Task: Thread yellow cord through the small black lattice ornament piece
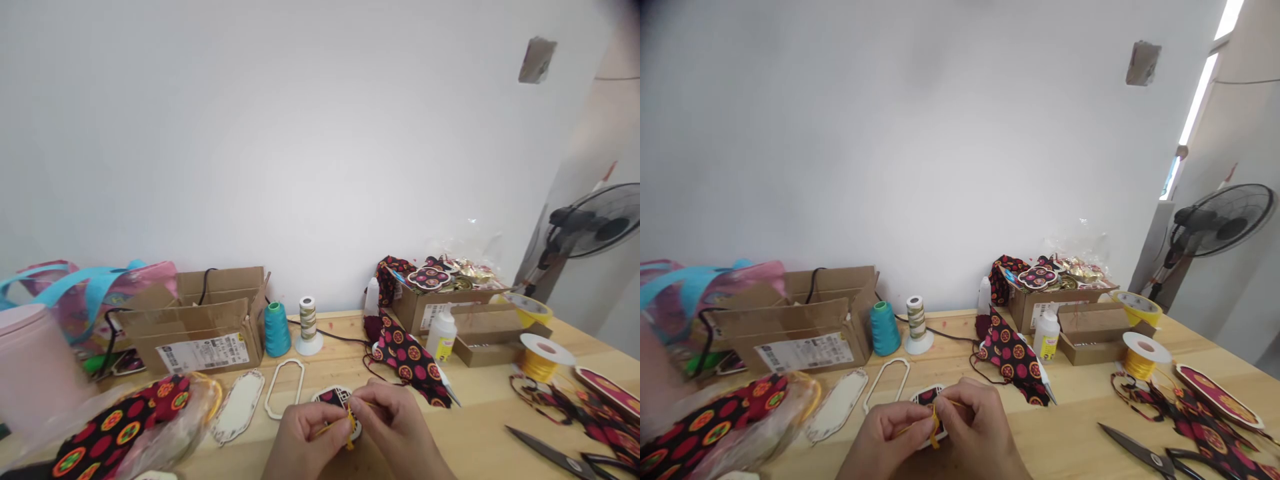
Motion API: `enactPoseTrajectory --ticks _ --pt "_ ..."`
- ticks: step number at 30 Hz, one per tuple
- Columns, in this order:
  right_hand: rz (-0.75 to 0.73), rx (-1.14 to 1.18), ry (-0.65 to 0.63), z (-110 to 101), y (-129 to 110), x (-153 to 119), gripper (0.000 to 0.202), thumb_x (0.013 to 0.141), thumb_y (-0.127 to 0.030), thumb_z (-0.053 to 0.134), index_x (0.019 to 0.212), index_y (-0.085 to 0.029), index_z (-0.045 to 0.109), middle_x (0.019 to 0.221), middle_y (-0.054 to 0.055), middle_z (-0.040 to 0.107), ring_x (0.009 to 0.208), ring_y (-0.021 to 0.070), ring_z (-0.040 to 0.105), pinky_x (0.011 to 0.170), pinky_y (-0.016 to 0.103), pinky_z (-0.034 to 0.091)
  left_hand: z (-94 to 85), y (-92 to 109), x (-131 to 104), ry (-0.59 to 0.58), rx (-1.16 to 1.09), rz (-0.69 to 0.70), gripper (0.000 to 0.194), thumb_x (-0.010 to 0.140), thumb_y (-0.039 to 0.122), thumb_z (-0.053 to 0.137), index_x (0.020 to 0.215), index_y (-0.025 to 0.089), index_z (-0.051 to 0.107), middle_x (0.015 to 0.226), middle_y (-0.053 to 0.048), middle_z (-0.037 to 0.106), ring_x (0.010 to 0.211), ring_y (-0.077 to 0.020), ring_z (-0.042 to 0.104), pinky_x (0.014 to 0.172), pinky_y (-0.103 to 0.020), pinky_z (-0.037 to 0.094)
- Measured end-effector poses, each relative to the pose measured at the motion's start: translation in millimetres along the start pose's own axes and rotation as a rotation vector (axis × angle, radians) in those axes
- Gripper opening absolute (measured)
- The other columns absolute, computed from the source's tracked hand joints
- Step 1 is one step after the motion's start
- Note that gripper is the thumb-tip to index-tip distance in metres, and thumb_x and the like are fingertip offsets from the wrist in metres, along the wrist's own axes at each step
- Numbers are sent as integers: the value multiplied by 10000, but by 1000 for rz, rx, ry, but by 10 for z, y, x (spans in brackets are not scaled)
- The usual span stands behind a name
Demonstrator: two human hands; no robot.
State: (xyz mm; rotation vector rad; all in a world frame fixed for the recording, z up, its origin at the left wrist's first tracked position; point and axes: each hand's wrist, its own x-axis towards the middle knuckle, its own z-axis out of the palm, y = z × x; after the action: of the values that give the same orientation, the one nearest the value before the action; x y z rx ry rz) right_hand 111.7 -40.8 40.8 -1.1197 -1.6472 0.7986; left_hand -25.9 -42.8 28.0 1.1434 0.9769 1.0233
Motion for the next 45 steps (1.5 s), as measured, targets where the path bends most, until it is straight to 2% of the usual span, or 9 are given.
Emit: enactPoseTrajectory --ticks 6,9,13,19,24,30,33,39,45 --pt "30 112 51 -42 -50 -8 279 689 -351 540 544 -131 631 488 -7 442 463 98 390 431 194 316 -7 -4 5 30 37 3 212 565 344 667 653 159 721 527 -32 665 505 -125 510 501 -211 354" --pt "46 239 20 -40 -55 -21 274 670 -368 567 543 -134 630 499 -7 449 463 93 393 428 190 319 -35 18 -3 -24 -9 -33 248 559 381 659 592 141 714 488 -30 635 477 -121 486 486 -219 339" --pt "76 377 -10 -15 -28 -25 278 639 -390 599 518 -141 618 481 -20 439 436 81 389 418 185 342 -60 55 -16 -17 35 -11 263 554 392 659 537 133 699 463 -26 616 473 -113 466 478 -211 320" --pt "182 465 -60 20 -25 7 277 617 -413 619 560 -142 619 507 2 545 485 111 496 478 201 430 -58 28 -26 30 91 61 222 575 364 647 597 152 711 566 -52 669 576 -162 533 555 -235 387" --pt "172 392 -58 45 -16 9 291 623 -424 605 557 -141 614 514 17 578 497 130 532 468 206 448 -38 13 -41 -6 47 77 227 579 334 652 692 144 705 646 -72 685 657 -191 574 606 -251 422" --pt "167 277 -15 25 -37 22 340 618 -478 576 542 -149 615 522 24 590 502 140 532 449 209 439 -18 38 -23 55 28 26 210 539 325 683 619 131 690 598 -60 687 581 -162 575 587 -246 438" --pt "150 209 -5 27 -13 23 317 642 -445 560 556 -146 622 529 22 583 489 130 516 439 202 416 -20 12 -1 60 23 27 205 535 322 686 605 130 691 594 -67 691 589 -170 583 587 -248 441" --pt "5 -109 -12 71 133 3 204 701 -240 510 567 -153 636 486 -17 490 442 84 406 402 183 297 -22 -33 3 35 68 67 201 581 318 648 623 123 674 593 -64 666 589 -175 572 561 -249 431" --pt "-136 -288 -7 25 105 -6 223 722 -234 490 569 -154 631 462 -29 436 433 82 373 425 200 265 -9 19 -28 16 180 85 226 621 329 611 660 129 709 575 -58 666 599 -177 574 540 -228 423"
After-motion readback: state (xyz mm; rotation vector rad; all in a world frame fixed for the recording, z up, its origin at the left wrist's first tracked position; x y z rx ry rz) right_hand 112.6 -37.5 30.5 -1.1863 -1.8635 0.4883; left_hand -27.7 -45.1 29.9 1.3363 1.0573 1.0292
